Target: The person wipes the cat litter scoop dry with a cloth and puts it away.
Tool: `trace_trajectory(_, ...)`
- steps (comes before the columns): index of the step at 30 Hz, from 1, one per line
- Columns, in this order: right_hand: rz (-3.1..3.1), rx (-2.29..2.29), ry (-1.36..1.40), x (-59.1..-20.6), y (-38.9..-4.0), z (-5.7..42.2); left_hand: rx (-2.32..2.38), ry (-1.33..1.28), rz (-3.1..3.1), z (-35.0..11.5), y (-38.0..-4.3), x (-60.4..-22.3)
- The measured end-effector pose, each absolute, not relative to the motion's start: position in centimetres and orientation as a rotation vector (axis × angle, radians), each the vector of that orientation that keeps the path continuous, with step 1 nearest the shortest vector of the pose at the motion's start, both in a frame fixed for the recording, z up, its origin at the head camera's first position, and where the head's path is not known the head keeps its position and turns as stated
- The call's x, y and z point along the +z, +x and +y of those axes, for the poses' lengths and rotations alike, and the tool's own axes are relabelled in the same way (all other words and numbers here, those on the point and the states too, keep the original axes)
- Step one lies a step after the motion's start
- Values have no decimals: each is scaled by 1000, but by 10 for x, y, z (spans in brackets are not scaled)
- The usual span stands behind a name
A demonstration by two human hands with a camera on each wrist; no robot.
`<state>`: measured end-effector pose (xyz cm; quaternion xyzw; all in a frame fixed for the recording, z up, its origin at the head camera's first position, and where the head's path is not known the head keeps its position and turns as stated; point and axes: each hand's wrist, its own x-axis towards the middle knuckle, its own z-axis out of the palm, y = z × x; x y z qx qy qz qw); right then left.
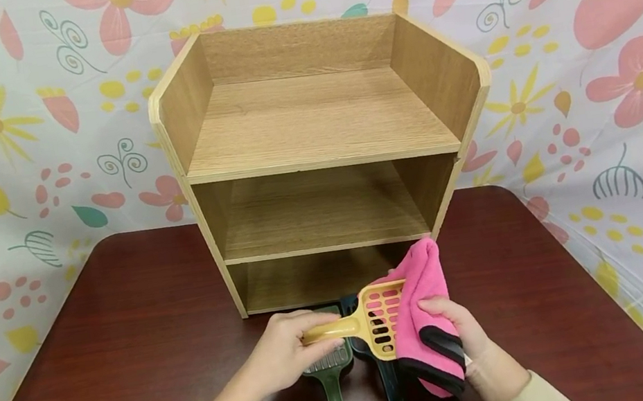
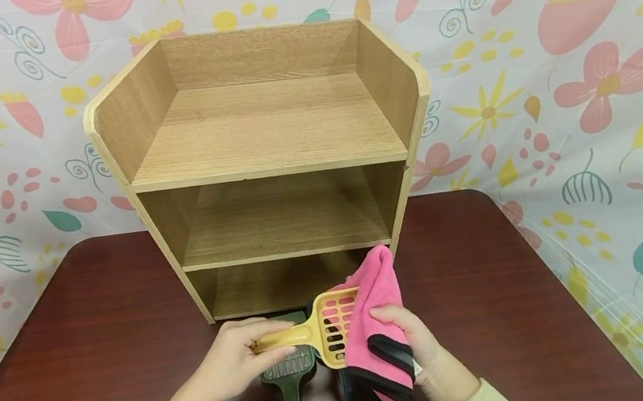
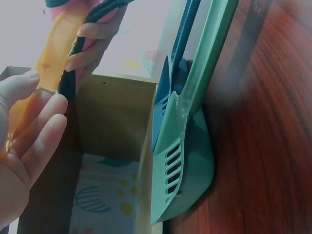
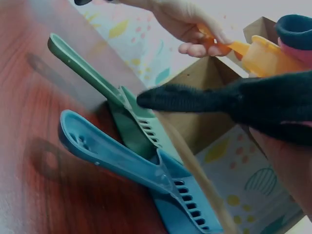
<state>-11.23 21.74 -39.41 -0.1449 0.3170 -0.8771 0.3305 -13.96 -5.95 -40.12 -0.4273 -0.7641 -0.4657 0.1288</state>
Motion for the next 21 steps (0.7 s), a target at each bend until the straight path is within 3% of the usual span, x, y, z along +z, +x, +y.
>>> trace_trajectory(15,2112,-2277,127,-383,-112,214,-1029,-1122,-2250,-69,-142,-398)
trace_trajectory(21,2588,-2113,-155,-371,-107,222,-1004,-1094,-2281,-76,-145,-397)
